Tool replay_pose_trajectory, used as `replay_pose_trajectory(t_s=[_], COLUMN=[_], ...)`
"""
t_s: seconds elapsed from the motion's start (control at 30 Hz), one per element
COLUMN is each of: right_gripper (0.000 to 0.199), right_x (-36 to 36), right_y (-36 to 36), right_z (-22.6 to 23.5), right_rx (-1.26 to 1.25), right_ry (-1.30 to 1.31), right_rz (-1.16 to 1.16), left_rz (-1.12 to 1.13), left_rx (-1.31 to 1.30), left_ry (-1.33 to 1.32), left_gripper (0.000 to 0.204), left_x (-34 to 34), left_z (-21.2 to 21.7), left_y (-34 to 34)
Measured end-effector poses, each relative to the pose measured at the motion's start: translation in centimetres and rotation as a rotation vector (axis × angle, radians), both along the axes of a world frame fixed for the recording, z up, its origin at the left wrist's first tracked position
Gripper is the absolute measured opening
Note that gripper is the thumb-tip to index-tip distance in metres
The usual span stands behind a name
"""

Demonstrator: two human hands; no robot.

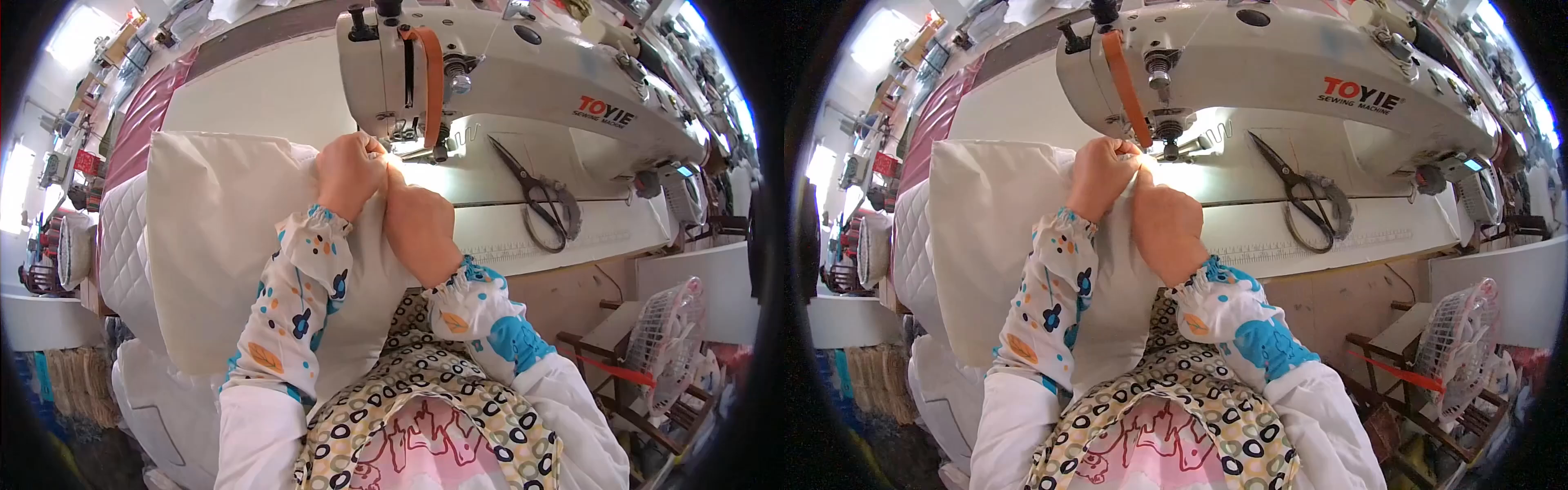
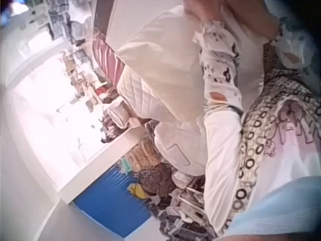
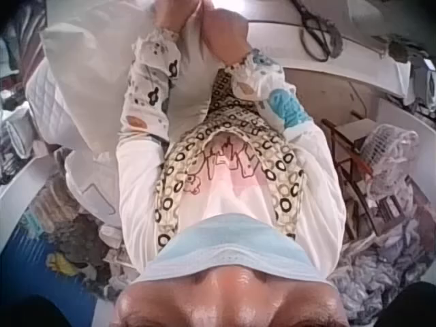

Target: Sewing and trimming the edges of white quilted fabric pieces using an industrial sewing machine.

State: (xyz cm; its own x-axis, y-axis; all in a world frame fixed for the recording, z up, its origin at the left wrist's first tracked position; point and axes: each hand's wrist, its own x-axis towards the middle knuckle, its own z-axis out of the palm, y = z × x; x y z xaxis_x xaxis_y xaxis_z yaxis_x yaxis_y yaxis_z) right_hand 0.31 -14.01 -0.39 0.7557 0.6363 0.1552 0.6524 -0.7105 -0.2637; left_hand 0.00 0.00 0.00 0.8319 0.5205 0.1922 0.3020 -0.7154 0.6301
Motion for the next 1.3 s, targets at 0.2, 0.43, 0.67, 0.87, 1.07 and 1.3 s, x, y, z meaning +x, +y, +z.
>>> replay_pose_trajectory(t_s=[0.2,0.43,0.67,0.87,1.07,1.3], right_gripper=[0.039,0.026,0.018,0.031,0.045,0.043], right_x=[0.7,0.9,1.6,-3.6,-13.6,-11.9], right_y=[-0.1,-0.1,-0.2,-8.1,-9.6,-12.8], right_z=[0.2,-0.2,-0.7,2.5,-7.9,-1.7], right_rx=[0.017,0.108,0.261,0.203,0.613,0.493], right_ry=[0.023,0.043,0.017,0.427,1.303,1.816], right_rz=[0.020,-0.012,0.005,0.162,0.382,0.554], left_rz=[0.094,0.069,0.009,-0.211,-0.579,-0.593], left_rx=[-0.039,-0.036,-0.017,0.798,0.562,0.602], left_ry=[0.042,0.089,0.069,0.017,0.060,0.071], left_gripper=[0.019,0.019,0.017,0.046,0.051,0.047], left_x=[0.8,1.2,1.6,-5.7,-7.4,-9.7], left_z=[-0.6,-0.5,-0.1,2.3,1.2,0.7], left_y=[0.3,0.9,1.7,-1.7,-2.3,-1.7])
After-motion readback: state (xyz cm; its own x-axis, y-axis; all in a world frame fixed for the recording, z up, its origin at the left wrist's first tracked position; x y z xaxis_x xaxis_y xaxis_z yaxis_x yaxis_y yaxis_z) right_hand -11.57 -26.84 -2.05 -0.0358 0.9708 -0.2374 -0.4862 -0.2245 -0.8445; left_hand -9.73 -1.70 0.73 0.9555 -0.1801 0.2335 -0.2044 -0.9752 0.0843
